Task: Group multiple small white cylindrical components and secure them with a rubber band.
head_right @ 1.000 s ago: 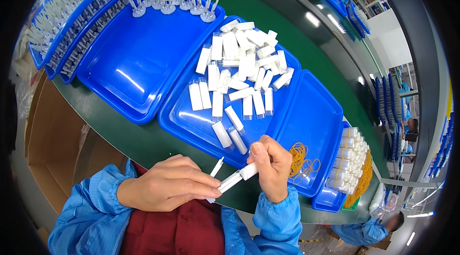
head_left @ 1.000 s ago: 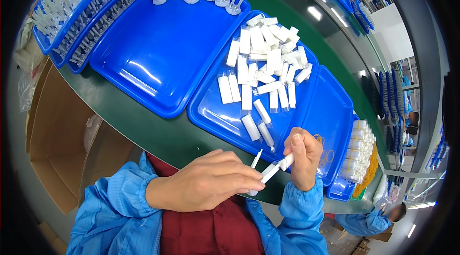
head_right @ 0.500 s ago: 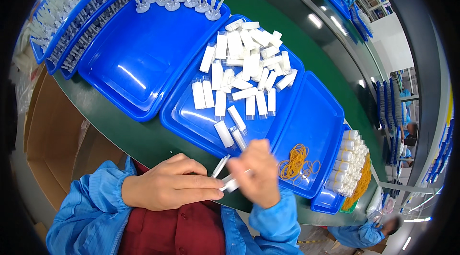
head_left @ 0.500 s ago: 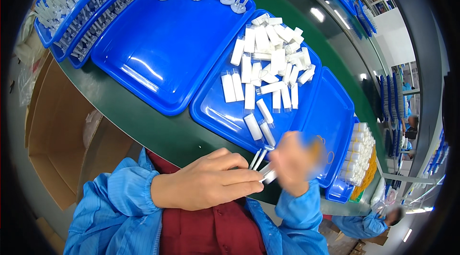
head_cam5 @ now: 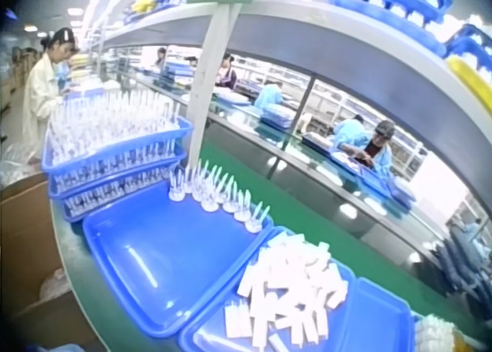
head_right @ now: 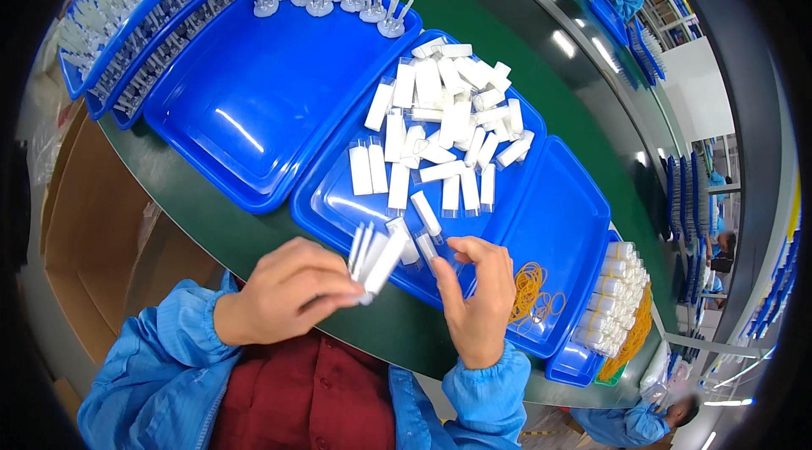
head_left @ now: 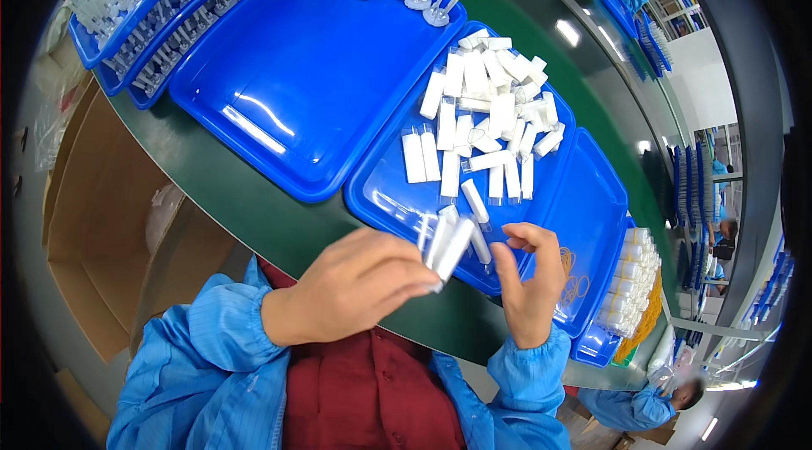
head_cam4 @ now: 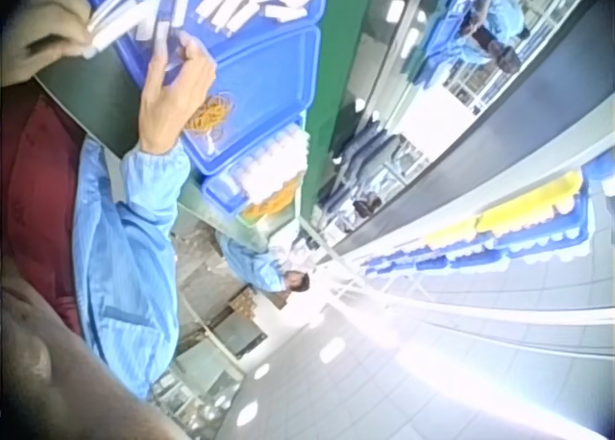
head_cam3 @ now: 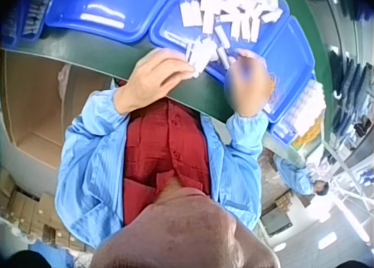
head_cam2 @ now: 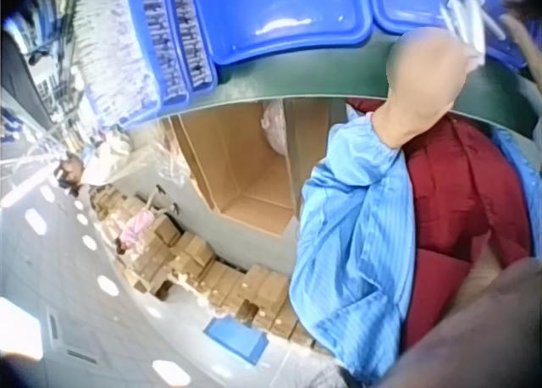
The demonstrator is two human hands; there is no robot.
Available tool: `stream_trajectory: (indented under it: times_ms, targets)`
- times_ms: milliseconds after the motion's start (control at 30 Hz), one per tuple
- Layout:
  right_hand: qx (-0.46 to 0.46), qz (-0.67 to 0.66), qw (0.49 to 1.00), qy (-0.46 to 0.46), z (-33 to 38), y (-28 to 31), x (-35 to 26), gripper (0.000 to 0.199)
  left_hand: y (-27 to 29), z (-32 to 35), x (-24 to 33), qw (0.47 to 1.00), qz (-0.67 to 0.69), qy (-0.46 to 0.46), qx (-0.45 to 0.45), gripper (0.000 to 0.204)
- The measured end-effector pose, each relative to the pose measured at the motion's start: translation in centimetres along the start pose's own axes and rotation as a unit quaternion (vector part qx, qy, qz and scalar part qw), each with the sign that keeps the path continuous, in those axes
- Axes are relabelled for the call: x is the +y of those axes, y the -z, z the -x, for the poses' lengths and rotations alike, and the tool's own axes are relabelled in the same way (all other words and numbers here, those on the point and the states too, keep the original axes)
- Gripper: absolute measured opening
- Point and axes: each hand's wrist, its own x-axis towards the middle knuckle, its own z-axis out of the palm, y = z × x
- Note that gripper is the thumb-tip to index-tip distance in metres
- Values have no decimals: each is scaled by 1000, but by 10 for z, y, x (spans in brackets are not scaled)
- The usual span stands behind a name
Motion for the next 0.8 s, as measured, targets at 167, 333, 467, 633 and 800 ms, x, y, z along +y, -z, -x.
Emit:
stream_trajectory:
  times_ms: [167, 333, 467, 633, 800]
  targets:
    - [-96, 82, 992, -29, 1, -8, 11, 43, -2, -2, -2, 999, -45, 6, 21, 26]
    - [-45, -184, 971, -147, -1, 2, -16, 50, -10, -2, -2, 998, -64, -5, 5, 25]
    - [-51, -378, 906, -181, 1, 0, -26, 49, -13, -4, 6, 997, -71, -26, -29, 28]
    - [-5, -516, 819, -251, -7, 0, -24, 60, -5, -6, 12, 989, -98, -49, -97, 26]
    - [-18, -524, 802, -285, -11, -5, -19, 55, -1, -7, 23, 984, -106, -78, -122, 29]
